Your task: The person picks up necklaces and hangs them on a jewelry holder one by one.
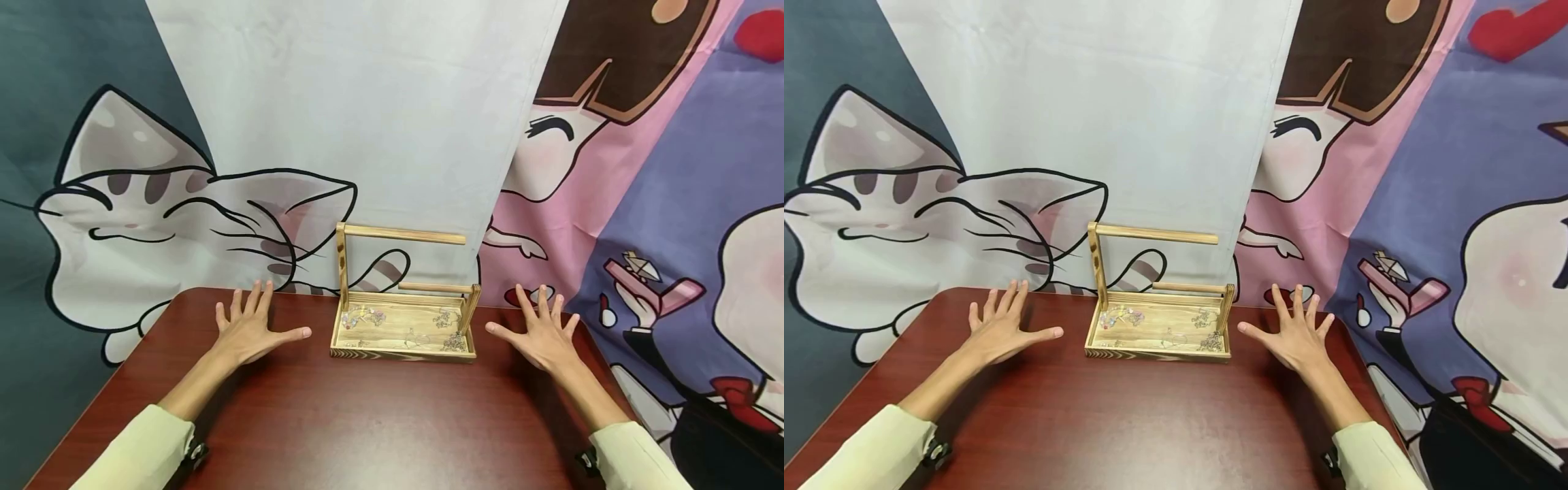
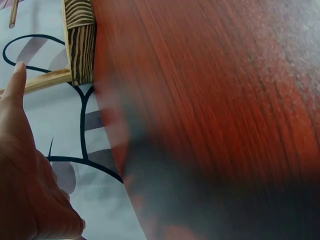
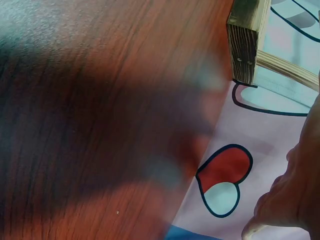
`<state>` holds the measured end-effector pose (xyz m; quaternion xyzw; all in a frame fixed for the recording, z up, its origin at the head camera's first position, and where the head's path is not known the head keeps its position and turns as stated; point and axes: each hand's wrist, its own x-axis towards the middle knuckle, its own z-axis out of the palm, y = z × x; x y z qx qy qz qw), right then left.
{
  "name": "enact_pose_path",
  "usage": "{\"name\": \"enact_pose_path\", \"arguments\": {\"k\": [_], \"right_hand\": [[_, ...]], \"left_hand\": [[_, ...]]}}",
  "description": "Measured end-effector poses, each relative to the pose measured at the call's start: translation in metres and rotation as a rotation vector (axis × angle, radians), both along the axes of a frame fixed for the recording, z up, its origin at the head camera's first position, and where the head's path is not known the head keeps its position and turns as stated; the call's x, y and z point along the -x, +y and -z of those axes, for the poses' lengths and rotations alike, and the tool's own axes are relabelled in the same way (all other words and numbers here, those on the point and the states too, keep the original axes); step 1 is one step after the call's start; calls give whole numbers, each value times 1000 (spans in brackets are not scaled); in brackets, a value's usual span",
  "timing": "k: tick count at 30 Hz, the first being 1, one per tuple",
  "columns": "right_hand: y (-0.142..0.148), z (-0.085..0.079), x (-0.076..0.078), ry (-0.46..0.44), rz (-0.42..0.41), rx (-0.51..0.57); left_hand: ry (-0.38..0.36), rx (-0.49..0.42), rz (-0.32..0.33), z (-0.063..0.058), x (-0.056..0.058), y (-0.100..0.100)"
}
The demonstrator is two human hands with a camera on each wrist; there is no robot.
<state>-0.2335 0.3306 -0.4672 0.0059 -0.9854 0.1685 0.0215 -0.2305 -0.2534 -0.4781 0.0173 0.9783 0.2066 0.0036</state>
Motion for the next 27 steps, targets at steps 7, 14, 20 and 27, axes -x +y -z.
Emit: {"name": "enact_pose_path", "arguments": {"k": [7,14,20,27], "right_hand": [[-1,-3,0,2,-8,30],[-2,-4,-2,11,-41,55],[-5,-4,-5,27,-51,66],[-9,-3,-8,11,-47,63]], "left_hand": [[-13,-15,-12,-1,-1,4],[-22,-47,-27,-3,-1,6],[-15,-88,-25,-3,-2,11],[-30,-130,-30,-1,-2,18]]}}
